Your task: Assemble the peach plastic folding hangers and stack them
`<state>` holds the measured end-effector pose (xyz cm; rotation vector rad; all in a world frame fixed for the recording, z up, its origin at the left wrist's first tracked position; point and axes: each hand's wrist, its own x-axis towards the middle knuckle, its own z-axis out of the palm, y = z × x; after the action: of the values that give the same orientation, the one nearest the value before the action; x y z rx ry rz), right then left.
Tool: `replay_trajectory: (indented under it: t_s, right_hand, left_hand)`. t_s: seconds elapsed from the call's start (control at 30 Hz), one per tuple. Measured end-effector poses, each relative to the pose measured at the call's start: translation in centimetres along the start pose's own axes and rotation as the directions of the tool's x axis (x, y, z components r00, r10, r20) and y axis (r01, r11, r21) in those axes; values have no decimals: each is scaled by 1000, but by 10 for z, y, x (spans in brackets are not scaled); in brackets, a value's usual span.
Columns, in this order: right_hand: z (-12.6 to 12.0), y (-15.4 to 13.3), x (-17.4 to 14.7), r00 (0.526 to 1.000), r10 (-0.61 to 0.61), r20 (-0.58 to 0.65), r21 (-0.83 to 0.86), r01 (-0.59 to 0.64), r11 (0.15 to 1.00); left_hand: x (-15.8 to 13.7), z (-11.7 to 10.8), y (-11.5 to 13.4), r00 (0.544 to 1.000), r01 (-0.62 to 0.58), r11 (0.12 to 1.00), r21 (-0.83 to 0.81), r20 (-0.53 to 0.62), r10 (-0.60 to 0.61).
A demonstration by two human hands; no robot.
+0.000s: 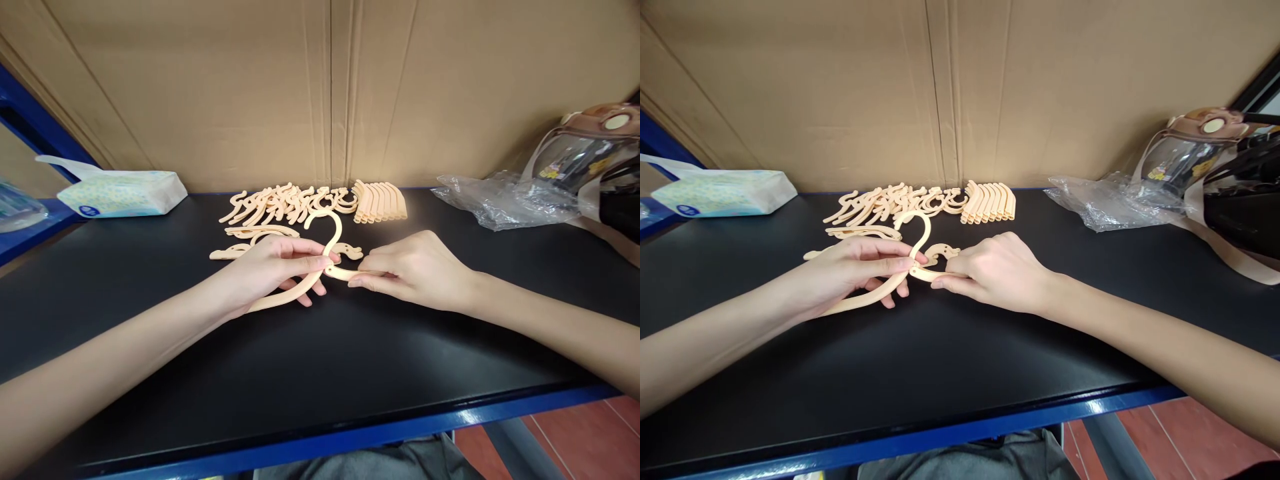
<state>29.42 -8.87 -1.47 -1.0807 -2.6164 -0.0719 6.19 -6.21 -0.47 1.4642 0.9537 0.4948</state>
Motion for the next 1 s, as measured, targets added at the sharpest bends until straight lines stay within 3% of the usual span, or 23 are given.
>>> replay_trajectory:
  t_s: [0.27,0.57,1.0]
  right_hand:
    - [1,-6,2,999,43,8,-12,-43,999]
    - [5,3,-1,982,-124,-146,-187,95,978]
    - [4,3,0,991,-105,-78,-220,86,972]
  left_hand:
    - [-1,1,2,998,42,997,66,35,-44]
    - [-2,-3,3,993,100,995,-29,72,-98]
    - [-1,-5,3,981,165,985,-49,109,-159]
